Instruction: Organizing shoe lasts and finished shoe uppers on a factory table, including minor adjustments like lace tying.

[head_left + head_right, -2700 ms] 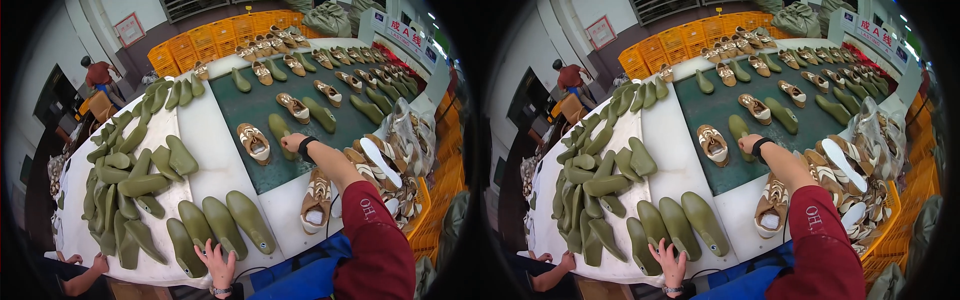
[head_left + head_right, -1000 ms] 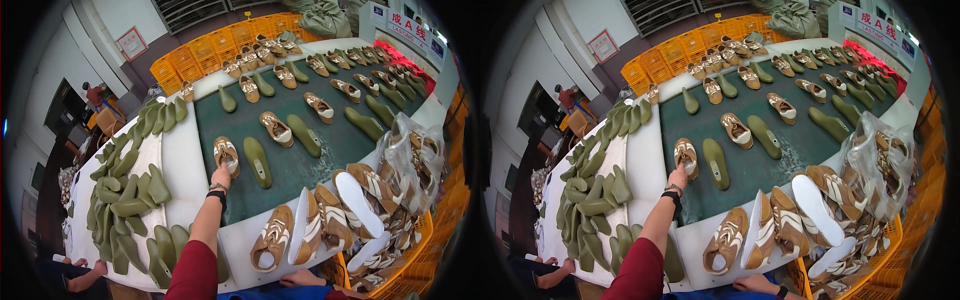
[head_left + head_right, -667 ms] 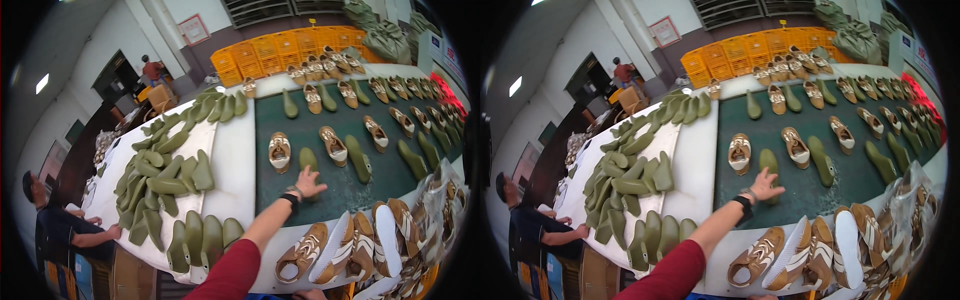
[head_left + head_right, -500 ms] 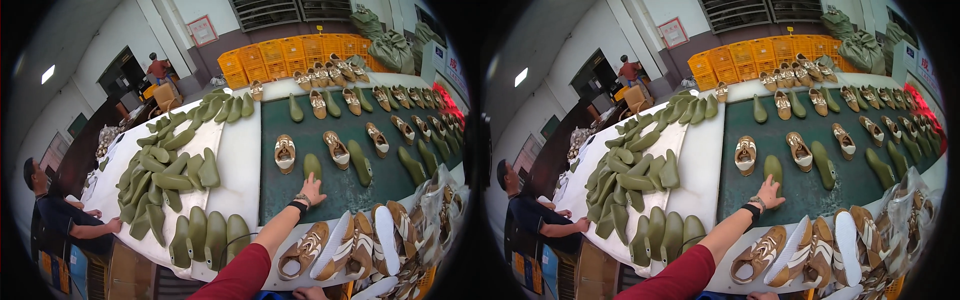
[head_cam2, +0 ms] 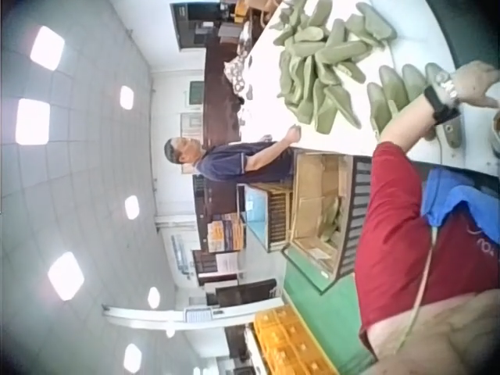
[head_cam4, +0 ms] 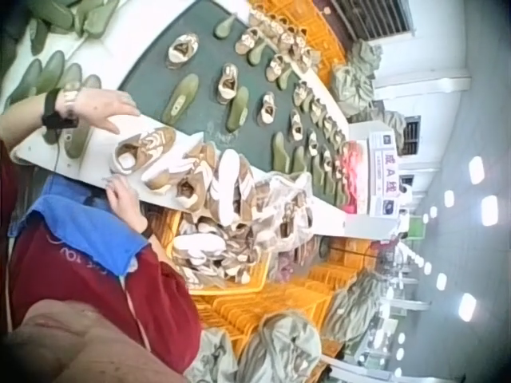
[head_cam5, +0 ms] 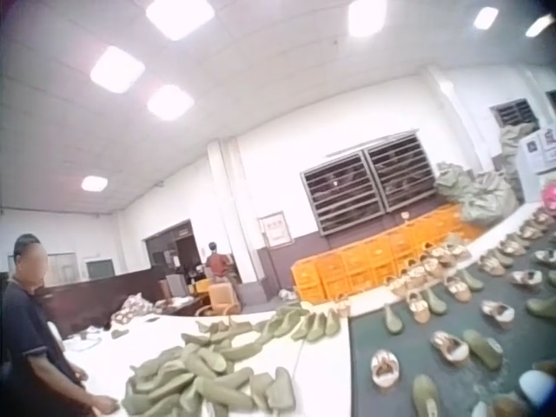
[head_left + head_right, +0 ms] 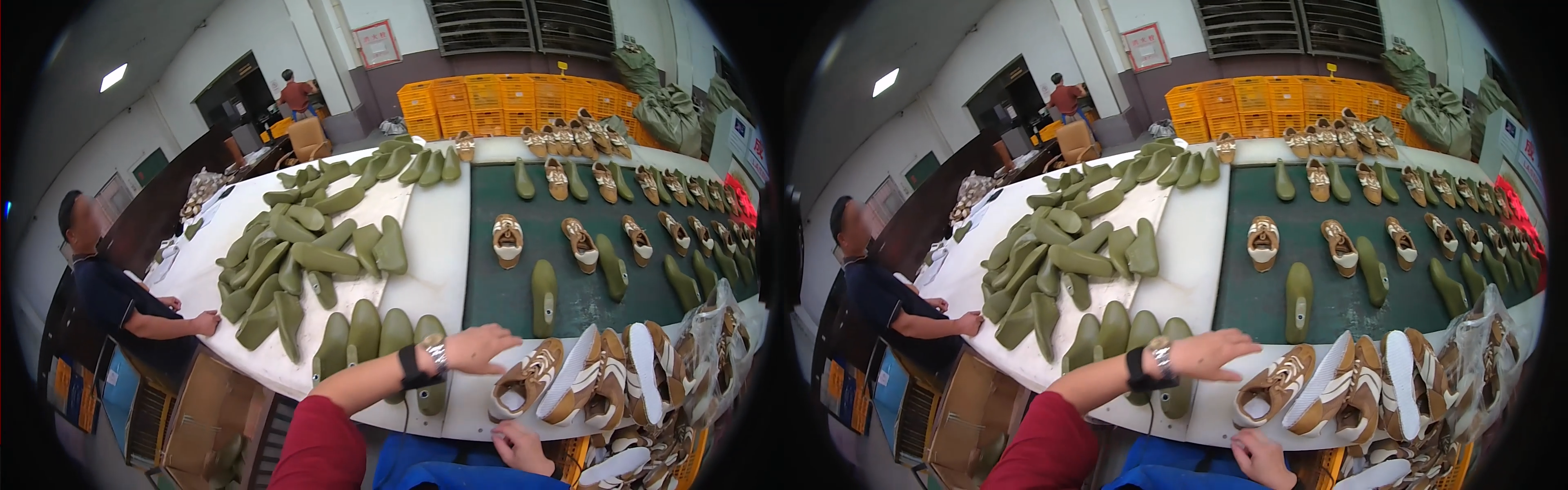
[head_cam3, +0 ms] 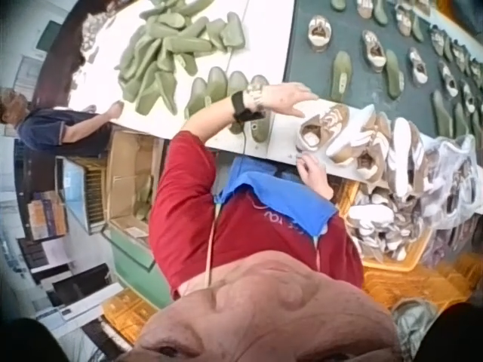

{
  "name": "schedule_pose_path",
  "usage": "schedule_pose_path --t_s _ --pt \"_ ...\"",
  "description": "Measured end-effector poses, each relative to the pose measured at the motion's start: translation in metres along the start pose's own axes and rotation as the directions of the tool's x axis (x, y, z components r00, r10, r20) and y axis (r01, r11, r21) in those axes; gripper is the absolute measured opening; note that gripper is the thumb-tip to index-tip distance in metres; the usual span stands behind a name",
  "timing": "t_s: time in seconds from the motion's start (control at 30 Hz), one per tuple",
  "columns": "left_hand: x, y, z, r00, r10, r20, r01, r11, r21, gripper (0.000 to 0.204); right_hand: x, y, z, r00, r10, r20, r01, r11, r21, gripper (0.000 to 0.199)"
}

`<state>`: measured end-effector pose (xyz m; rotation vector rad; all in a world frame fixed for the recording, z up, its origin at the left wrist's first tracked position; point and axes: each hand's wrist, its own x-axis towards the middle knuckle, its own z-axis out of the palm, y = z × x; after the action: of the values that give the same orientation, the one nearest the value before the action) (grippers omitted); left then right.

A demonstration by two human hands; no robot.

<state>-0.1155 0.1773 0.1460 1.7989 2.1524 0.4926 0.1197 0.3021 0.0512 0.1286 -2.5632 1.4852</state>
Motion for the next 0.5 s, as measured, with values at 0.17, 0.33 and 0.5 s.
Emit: schedule_pose_path --t_s 0.17,0.33,0.5 --pt "-0.103 0.029 0.043 0.925 -0.235 -0.299 0.308 0.924 0.227 0.061 0.033 -0.003 0.013 0.994 -0.085 0.073 0.108 0.889 -0.445 0.05" --pt "-0.136 0.008 0.121 0.679 -0.504 -0.534 0.635 0.768 0.084 0.056 0.04 0.004 0.019 0.998 -0.026 -0.056 -0.003 0.887 -0.461 0.051" --pt "-0.131 0.008 0.136 0.535 -0.595 -0.6 0.597 0.769 -0.23 0.054 0.036 -0.005 0.019 0.993 0.122 -0.007 -0.108 0.852 -0.513 0.046"
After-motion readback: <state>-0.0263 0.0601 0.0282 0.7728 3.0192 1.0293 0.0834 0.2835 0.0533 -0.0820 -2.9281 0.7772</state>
